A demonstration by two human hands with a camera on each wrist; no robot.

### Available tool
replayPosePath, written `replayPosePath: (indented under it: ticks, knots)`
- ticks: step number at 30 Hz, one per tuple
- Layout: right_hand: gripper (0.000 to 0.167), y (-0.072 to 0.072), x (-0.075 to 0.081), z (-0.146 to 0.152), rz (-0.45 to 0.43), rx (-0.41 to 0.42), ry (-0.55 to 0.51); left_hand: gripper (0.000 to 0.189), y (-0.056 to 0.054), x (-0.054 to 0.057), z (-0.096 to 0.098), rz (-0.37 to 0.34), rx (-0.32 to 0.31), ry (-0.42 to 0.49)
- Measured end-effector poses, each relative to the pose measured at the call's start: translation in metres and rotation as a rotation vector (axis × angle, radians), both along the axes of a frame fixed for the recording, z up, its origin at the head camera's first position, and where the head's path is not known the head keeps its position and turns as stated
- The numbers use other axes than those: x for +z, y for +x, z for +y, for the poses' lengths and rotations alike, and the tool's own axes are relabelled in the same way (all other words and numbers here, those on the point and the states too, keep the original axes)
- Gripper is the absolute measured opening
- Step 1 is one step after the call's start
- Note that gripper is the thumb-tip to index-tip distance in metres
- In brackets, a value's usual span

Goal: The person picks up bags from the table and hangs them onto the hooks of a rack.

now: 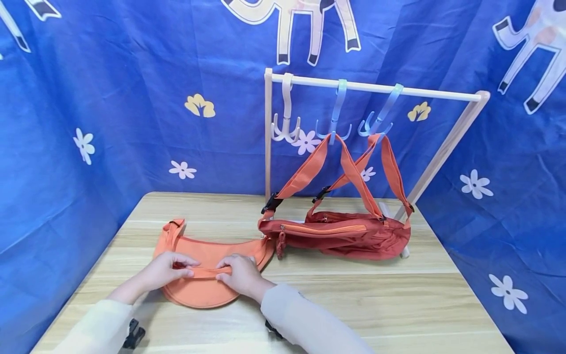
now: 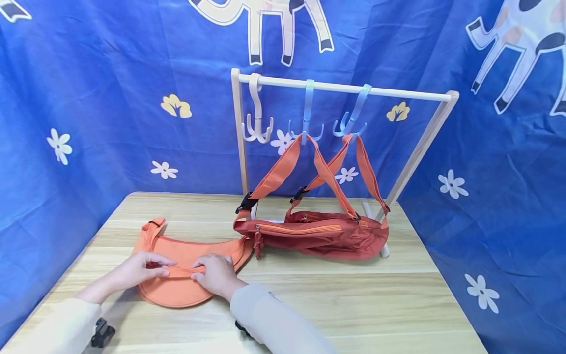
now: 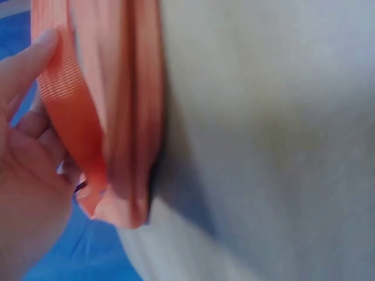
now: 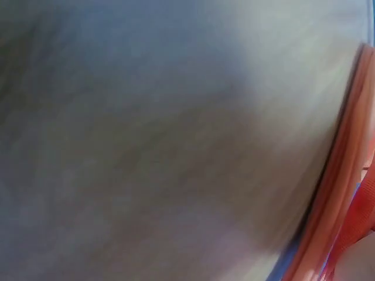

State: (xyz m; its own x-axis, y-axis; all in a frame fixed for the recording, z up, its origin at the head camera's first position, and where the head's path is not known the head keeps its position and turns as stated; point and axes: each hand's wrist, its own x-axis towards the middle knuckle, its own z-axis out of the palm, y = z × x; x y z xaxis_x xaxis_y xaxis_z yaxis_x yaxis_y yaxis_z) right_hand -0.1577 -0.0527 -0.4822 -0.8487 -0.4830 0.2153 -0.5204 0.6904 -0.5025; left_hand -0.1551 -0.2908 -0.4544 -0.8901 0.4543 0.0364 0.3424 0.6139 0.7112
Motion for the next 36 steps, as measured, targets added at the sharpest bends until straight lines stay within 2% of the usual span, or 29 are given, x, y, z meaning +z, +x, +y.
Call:
replayPosePath:
  ticks: [7,14,20,30,36]
  knots:
    - [0.012,0.006,0.008,-0.004,0.012,0.042,-0.024,0.003,0.002,0.011,-0.009,-0.017,-0.128,0.015]
    - [0.011,0.011,0.02,-0.008,-0.033,0.132,-0.108,0.005,0.001,0.021,-0.022,0.007,-0.235,0.063]
    - [0.012,0.015,0.031,-0.009,-0.035,0.172,-0.132,0.007,0.002,0.032,-0.028,-0.008,-0.271,0.088]
    - [0.014,0.02,0.06,-0.005,-0.073,0.196,-0.089,0.017,0.004,0.055,-0.028,0.04,-0.334,0.125]
    - [0.016,0.024,0.074,-0.002,-0.095,0.212,-0.078,0.021,0.006,0.068,-0.026,0.079,-0.343,0.129]
